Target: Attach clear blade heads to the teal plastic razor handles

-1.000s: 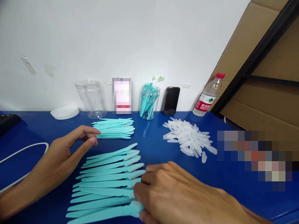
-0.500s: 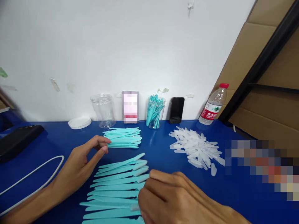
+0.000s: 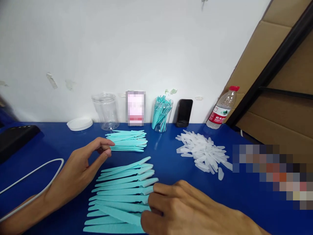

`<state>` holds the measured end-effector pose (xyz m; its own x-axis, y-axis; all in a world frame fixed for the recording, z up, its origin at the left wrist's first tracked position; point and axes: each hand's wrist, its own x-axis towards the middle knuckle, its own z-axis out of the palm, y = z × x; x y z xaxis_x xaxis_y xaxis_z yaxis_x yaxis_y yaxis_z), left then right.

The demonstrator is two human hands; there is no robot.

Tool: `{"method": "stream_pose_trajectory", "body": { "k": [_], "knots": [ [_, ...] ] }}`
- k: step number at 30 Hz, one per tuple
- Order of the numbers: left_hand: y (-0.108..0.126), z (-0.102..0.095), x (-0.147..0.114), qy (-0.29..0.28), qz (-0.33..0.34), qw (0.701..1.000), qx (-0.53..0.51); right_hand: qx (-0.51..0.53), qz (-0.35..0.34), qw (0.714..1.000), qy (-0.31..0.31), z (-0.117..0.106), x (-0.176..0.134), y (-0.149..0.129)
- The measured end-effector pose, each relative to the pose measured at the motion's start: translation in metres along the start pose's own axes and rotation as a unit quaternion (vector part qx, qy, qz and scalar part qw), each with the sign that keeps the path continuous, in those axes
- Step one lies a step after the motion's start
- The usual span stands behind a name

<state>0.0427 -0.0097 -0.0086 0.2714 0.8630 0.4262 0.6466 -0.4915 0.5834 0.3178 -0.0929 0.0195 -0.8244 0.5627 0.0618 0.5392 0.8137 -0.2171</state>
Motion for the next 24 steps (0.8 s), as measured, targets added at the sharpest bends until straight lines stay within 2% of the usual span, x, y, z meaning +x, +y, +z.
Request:
{"method": "stream_pose_trajectory", "body": {
  "k": [4,11,16,21,24],
  "knots": [
    [-0.003,0.001,0.0,-0.006,0.001,1.0,0.004,0.006,0.026,0.999,-0.045,-0.004,0.001,0.0],
    [-0.004,0.001,0.0,-0.008,0.003,1.0,0.024,-0.018,0.02,0.999,-0.022,0.005,0.0,-0.001],
    [-0.008,0.001,0.002,-0.009,0.006,0.999,0.049,-0.056,0.011,0.997,-0.046,0.0,0.002,0.0],
    [-0.02,0.001,0.006,-0.04,0.06,0.993,0.089,-0.076,0.003,0.995,-0.062,-0.003,0.001,-0.003],
    [-0.029,0.001,0.011,-0.055,0.08,0.989,0.109,-0.065,0.023,0.996,-0.063,-0.008,0.0,-0.003]
  ]
}}
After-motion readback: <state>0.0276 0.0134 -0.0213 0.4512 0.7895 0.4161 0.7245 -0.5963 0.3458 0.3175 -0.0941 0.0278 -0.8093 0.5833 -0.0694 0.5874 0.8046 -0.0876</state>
